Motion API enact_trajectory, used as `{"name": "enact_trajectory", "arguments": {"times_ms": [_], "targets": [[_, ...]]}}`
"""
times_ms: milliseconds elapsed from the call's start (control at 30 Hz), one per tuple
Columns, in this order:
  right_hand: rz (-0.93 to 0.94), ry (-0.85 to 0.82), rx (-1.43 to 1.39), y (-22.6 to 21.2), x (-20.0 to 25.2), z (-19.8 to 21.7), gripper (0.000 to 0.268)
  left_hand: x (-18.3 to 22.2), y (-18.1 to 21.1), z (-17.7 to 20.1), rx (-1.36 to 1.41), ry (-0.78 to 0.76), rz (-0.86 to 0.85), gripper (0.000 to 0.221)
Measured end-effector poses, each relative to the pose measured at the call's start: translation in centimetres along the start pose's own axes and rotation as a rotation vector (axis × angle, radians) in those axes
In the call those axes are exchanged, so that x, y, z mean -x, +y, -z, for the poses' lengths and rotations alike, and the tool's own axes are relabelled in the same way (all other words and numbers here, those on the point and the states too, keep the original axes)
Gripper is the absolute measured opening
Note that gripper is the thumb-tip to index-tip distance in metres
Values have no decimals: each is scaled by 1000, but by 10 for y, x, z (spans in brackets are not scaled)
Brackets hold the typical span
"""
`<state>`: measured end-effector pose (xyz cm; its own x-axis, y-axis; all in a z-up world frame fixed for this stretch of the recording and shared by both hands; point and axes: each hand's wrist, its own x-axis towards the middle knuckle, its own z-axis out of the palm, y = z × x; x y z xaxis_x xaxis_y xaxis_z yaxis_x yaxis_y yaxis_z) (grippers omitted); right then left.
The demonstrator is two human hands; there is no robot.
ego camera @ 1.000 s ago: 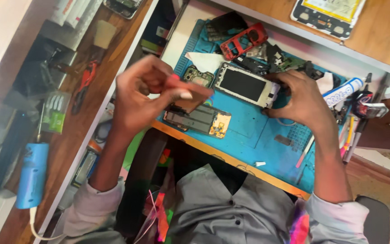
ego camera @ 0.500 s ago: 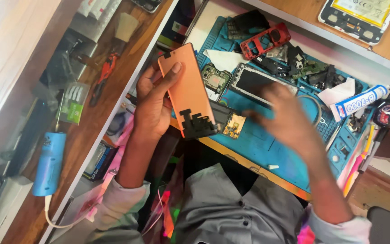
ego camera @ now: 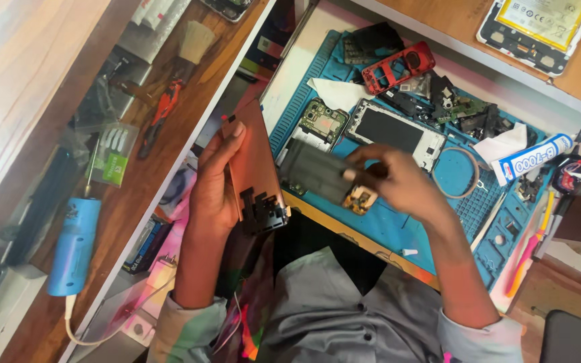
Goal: The person cleans the edges of a disassembled smartphone screen with a yellow plastic tool, then reassembles the device by aligning the screen with the chassis and pressing it into place. They apply adhesive along the seam, power on the phone, and test the touchscreen by swiping through the interface.
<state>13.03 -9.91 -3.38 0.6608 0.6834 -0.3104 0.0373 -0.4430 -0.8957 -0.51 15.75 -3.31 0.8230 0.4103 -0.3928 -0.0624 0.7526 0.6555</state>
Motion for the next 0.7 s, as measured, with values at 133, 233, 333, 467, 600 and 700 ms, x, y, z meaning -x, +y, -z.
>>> {"name": "enact_trajectory", "arguments": {"times_ms": [133, 233, 333, 467, 600, 700], "targets": [[-72, 193, -355, 15, -7, -8, 26, 9, -3, 1, 26, -4, 4, 40], [-97, 291, -464, 19, -14, -32, 29, 14, -6, -1, 57, 7, 31, 38], [-53, 329, -553, 13, -16, -62, 32, 16, -9, -2, 72, 22, 42, 36], [-150, 354, -489, -6, -6, -82, 34, 19, -11, -1, 57, 23, 40, 35], [-85, 374, -137, -24, 1, -77, 39, 19, -13, -3, 42, 7, 25, 32], [-84, 362, 76, -30, -1, -72, 44, 20, -18, -10, 6, 10, 4, 33]]}}
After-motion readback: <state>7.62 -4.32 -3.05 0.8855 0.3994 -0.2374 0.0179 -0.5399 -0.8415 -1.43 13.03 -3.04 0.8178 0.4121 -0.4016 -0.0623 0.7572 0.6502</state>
